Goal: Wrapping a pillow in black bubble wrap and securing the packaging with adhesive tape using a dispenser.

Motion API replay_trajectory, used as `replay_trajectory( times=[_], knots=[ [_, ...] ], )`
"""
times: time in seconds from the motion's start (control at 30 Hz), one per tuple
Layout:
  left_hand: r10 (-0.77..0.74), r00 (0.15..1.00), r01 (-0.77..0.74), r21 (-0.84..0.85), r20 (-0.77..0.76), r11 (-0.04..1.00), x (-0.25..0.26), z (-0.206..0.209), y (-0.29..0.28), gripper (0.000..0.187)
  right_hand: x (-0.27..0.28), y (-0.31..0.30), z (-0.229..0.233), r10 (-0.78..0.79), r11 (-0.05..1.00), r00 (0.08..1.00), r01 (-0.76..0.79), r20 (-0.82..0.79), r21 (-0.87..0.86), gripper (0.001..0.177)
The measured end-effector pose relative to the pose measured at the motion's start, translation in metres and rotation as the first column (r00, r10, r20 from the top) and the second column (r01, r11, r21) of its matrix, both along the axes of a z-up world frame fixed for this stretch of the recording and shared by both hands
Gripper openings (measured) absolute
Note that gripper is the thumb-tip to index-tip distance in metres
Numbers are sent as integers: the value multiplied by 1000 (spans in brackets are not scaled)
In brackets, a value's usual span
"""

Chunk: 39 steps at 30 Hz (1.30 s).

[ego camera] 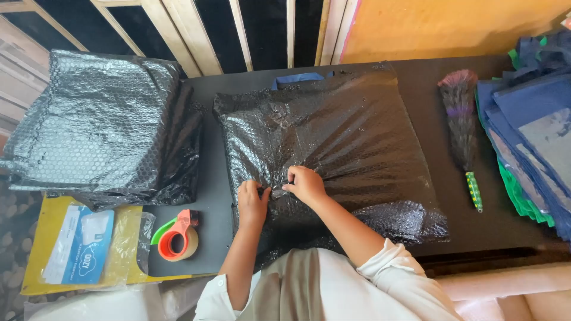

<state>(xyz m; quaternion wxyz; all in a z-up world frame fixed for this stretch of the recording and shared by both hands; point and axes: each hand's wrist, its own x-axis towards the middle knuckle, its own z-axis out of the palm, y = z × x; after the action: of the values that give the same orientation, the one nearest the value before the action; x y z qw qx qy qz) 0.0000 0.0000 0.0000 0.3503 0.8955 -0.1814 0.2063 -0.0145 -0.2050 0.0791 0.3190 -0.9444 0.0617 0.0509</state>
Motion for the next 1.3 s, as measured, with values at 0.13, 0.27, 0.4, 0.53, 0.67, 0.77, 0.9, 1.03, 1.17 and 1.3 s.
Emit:
replay_trajectory(
  times=[0.13,0.27,0.4,0.53,0.67,0.77,0.9,1.03,1.17,1.3],
  knots=[
    [-31,997,31,2,-77,1000,0,3,0,29,-13,-2,2,36,998,998,-40,57,54,14],
    [-80,997,80,1,15,997,-1,-2,6,12,-25,-10,-10,143,987,877,-164,459,4,11],
    [-186,958,147,181,218,972,-14,29,-4,35,-48,-6,-29,388,888,813,-204,435,-412,45],
    [-103,948,265,572,-300,776,-44,64,-10,66,-66,3,-2,428,845,892,-337,148,-414,75],
    [-71,919,306,590,-387,747,-46,71,-12,72,-71,6,8,417,843,899,-328,132,-427,83],
    [-37,902,322,612,-431,722,-43,61,-13,73,-66,10,10,408,832,910,-339,71,-440,83],
    [-77,901,324,547,-426,772,-41,58,-6,78,-59,7,31,404,843,911,-407,-86,-353,95],
    [-60,935,189,348,-350,918,-51,59,20,77,-61,-56,46,238,937,965,-198,113,-288,101],
    [39,754,-142,-105,-656,984,-61,68,53,86,-84,-180,23,-324,914,864,391,387,-108,70],
    [-150,390,-144,-221,-908,965,-58,33,90,139,-134,-279,13,-747,664,648,739,152,114,71]
  ],
)
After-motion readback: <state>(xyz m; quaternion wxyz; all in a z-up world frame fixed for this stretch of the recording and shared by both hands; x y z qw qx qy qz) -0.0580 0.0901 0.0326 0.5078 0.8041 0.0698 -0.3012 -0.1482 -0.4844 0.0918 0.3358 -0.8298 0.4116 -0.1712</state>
